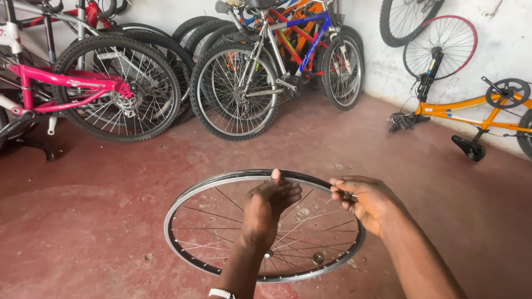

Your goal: Inserting and threading metal spokes into a bicycle hub and rim to assemble a wheel.

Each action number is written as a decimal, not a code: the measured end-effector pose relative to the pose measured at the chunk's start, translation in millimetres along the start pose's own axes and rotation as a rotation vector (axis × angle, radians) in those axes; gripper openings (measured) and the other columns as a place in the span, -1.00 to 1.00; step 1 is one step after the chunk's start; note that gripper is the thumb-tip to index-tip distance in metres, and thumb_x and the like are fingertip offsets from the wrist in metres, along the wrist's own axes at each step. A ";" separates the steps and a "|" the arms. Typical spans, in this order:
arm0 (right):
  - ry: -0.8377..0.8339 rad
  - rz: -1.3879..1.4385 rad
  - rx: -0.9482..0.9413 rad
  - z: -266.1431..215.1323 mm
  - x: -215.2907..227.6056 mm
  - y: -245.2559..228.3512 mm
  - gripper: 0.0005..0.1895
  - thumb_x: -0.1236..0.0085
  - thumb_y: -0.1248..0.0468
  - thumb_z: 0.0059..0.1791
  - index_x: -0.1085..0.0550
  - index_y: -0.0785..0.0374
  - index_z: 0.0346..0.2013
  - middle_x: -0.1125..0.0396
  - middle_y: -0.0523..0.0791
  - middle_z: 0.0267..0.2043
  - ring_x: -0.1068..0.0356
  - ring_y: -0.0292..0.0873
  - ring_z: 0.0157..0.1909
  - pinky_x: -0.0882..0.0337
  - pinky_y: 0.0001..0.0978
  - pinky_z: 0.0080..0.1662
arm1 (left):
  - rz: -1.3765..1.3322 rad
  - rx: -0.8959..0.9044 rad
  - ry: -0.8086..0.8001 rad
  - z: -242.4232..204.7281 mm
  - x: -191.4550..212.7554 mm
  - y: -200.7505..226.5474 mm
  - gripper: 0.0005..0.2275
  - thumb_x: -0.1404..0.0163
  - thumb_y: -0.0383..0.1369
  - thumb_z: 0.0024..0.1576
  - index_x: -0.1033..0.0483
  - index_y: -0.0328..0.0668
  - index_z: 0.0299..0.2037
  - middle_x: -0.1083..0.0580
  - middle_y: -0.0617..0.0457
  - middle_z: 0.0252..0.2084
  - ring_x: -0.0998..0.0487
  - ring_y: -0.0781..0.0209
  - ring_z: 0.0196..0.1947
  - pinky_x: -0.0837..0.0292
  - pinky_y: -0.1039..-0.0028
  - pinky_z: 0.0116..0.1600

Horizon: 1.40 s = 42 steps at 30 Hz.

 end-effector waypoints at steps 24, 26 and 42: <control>0.157 -0.592 0.063 -36.1 -48.3 -34.0 -0.80 -0.49 0.19 -0.21 -0.68 0.26 -0.47 -0.42 -0.10 -0.54 -0.33 -0.16 -0.47 -0.29 -0.33 -0.35 | 0.000 0.159 0.075 -25.1 -23.9 -9.5 -0.70 -0.02 -0.39 0.09 -0.61 -0.56 -0.11 -0.60 -0.32 -0.22 -0.61 -0.12 -0.19 -0.56 0.29 0.03; 0.192 -0.676 0.068 -42.8 -53.2 -41.5 -0.78 -0.47 0.16 -0.21 -0.68 0.25 -0.44 -0.47 -0.08 -0.49 -0.39 -0.16 -0.42 -0.33 -0.32 -0.32 | -0.019 0.146 0.068 -15.0 -21.7 -17.3 -0.72 -0.04 -0.39 0.07 -0.61 -0.54 -0.15 -0.59 -0.32 -0.26 -0.62 -0.12 -0.23 -0.56 0.30 -0.02; 0.317 -1.225 0.152 -52.5 -68.4 -54.6 -0.74 -0.24 0.41 -0.15 -0.62 0.44 -0.18 -0.52 0.19 -0.25 -0.54 0.29 -0.08 -0.53 0.20 -0.12 | -0.018 0.122 0.086 -6.3 -26.7 -48.7 -0.75 -0.18 -0.36 0.01 -0.61 -0.52 -0.28 -0.56 -0.27 -0.42 -0.67 -0.11 -0.35 -0.66 0.11 -0.07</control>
Point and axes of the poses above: each hand's wrist, its own z-axis towards the middle knuckle, its own x-axis out of the back of the hand, y = z × x, the point moved 3 cm from there along z, towards the middle knuckle
